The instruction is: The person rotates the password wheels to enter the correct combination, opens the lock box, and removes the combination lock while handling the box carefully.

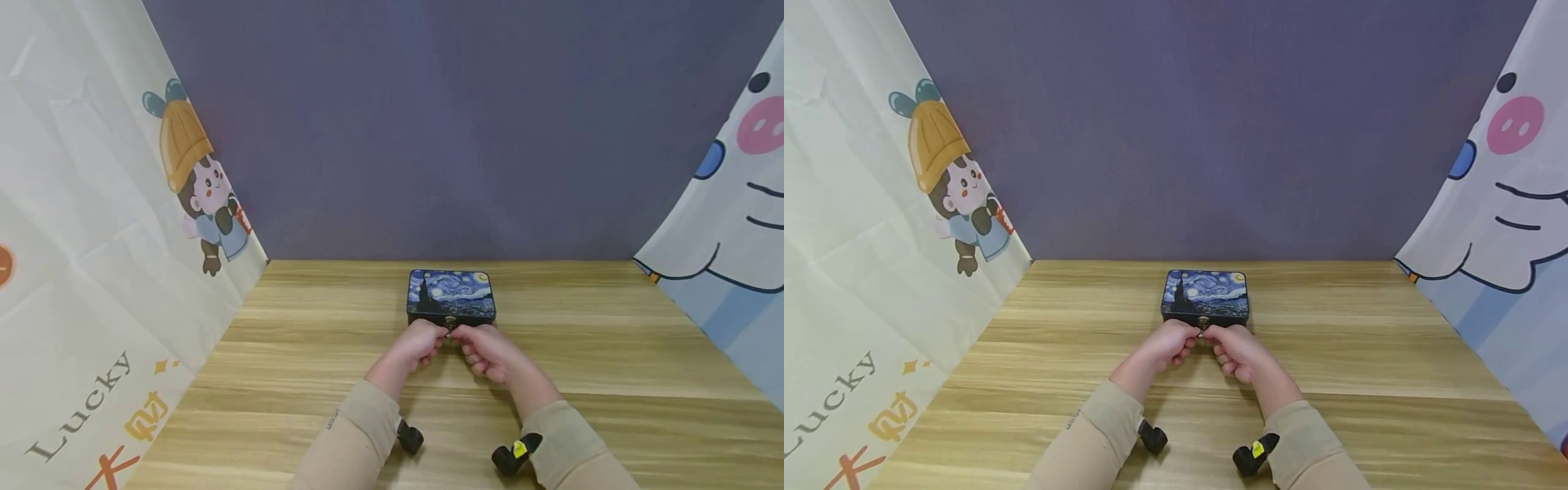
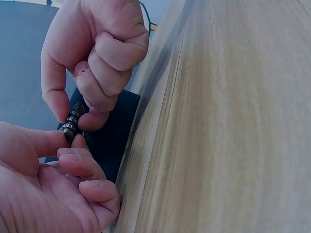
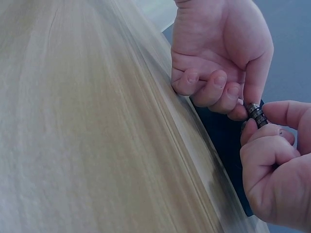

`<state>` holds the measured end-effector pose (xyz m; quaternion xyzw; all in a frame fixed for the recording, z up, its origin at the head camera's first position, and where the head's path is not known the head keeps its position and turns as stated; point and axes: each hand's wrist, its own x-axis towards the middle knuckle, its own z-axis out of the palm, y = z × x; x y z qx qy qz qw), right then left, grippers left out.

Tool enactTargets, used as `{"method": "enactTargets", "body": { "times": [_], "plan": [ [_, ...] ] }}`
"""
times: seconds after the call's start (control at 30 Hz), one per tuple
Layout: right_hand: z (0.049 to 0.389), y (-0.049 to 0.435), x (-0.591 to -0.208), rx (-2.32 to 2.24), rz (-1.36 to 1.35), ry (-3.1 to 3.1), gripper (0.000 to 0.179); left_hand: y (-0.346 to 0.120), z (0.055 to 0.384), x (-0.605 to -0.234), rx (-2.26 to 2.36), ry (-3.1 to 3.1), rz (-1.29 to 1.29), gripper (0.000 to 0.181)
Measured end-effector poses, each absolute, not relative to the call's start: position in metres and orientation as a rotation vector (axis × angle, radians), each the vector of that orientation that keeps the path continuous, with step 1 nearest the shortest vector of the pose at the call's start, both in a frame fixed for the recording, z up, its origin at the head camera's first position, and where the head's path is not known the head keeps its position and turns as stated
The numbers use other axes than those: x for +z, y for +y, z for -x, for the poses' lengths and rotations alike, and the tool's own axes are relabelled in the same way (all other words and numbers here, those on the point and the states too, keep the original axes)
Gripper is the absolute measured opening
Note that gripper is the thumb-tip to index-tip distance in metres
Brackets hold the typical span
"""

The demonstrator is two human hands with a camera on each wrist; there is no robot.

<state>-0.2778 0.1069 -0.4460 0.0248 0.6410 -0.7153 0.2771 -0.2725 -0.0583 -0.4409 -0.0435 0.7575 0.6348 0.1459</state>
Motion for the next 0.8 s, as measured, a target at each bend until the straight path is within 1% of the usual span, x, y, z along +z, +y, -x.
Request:
{"method": "enactTargets", "body": {
  "times": [0.8],
  "plan": [
    [0.2771, 0.1042, -0.4465, -1.913, -0.064, 1.734, 0.018, -0.0601, 0.2713, -0.4389, 1.814, 2.182, 0.126, 0.034]
  ]
}}
